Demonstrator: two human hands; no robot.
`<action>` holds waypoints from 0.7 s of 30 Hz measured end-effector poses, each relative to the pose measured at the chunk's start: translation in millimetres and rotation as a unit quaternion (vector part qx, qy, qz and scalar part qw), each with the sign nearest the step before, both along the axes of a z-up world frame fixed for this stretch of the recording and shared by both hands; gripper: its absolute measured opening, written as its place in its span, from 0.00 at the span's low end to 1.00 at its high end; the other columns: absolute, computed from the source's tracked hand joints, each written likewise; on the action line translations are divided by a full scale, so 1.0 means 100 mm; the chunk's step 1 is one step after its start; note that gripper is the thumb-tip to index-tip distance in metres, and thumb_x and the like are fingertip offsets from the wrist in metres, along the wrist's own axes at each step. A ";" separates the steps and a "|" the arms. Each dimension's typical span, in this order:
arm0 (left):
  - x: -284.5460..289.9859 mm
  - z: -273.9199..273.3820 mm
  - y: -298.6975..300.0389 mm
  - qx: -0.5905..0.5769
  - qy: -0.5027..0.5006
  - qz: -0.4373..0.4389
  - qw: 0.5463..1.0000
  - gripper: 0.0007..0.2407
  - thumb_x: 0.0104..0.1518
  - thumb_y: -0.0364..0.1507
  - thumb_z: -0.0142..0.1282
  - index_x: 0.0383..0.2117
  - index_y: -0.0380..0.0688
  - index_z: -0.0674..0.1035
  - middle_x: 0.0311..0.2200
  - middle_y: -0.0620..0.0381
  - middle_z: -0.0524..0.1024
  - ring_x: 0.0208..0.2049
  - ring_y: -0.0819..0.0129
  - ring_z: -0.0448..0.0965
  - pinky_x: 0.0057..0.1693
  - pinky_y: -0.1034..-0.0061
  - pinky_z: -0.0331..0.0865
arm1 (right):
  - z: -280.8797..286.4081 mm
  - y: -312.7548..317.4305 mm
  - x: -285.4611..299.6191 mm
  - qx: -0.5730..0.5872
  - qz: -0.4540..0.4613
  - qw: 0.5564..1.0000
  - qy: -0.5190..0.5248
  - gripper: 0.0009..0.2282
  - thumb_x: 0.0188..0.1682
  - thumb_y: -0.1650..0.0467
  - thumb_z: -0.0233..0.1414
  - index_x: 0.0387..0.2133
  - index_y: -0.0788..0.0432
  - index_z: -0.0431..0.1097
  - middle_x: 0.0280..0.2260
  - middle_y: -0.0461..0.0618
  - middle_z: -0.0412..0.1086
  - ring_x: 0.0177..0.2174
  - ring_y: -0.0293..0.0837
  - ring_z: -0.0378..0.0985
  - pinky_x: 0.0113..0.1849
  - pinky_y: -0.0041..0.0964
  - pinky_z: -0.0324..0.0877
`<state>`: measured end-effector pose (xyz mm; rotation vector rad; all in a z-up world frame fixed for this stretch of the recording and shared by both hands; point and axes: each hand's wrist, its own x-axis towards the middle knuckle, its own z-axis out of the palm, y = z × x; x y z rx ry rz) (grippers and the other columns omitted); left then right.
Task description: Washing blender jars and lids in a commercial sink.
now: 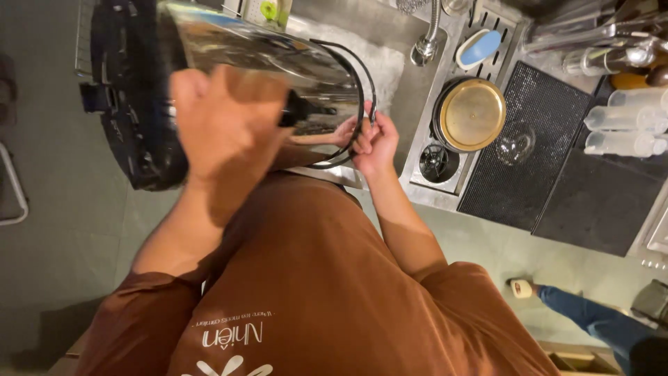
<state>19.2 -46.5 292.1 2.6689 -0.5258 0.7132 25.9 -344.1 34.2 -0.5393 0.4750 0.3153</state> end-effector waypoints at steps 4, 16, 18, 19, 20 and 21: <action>-0.03 0.12 -0.21 0.054 -0.019 -0.007 0.998 0.04 0.55 0.27 0.55 0.34 0.51 0.76 0.30 0.64 0.70 0.37 0.67 0.70 0.51 0.67 0.60 | -0.04 0.06 -0.07 0.006 -0.028 0.999 0.044 0.14 0.56 0.63 0.41 0.43 0.56 0.73 0.21 0.44 0.66 0.11 0.36 0.54 0.15 0.29 0.51; 0.03 -0.44 0.33 -0.156 0.007 -0.004 0.988 0.19 0.44 0.37 0.81 0.38 0.51 0.82 0.33 0.66 0.76 0.37 0.65 0.74 0.51 0.67 0.60 | 2.37 -0.59 -0.06 -0.185 0.000 0.975 -0.120 0.14 0.62 0.64 0.45 0.55 0.56 0.69 0.18 0.40 0.58 0.12 0.34 0.51 0.17 0.30 0.50; 0.07 -0.82 0.32 -0.205 0.053 0.026 0.977 0.19 0.43 0.38 0.82 0.36 0.51 0.81 0.33 0.64 0.79 0.36 0.65 0.77 0.51 0.69 0.63 | 2.78 -0.52 -0.05 -0.264 0.028 0.955 -0.134 0.14 0.62 0.66 0.45 0.57 0.59 0.68 0.20 0.43 0.58 0.13 0.34 0.51 0.18 0.30 0.50; 0.11 -1.04 0.30 -0.207 0.054 0.021 0.977 0.19 0.43 0.38 0.82 0.36 0.51 0.81 0.33 0.64 0.79 0.36 0.65 0.77 0.51 0.69 0.63 | 2.83 -0.47 -0.06 -0.266 0.024 0.954 -0.133 0.14 0.62 0.66 0.45 0.57 0.59 0.68 0.20 0.43 0.58 0.13 0.34 0.51 0.18 0.30 0.50; 0.15 -1.27 0.27 -0.233 0.101 0.033 0.967 0.21 0.42 0.39 0.81 0.39 0.50 0.81 0.32 0.62 0.79 0.35 0.63 0.78 0.50 0.68 0.64 | 2.89 -0.41 -0.06 -0.297 0.035 0.945 -0.135 0.14 0.62 0.67 0.45 0.57 0.60 0.68 0.20 0.43 0.58 0.13 0.34 0.51 0.18 0.30 0.49; 0.17 -1.49 0.25 -0.257 0.149 0.046 0.954 0.23 0.41 0.39 0.80 0.41 0.49 0.81 0.31 0.61 0.80 0.34 0.61 0.79 0.50 0.67 0.66 | 2.94 -0.35 -0.07 -0.326 0.047 0.934 -0.137 0.15 0.62 0.68 0.45 0.58 0.61 0.67 0.20 0.44 0.57 0.14 0.33 0.51 0.18 0.29 0.49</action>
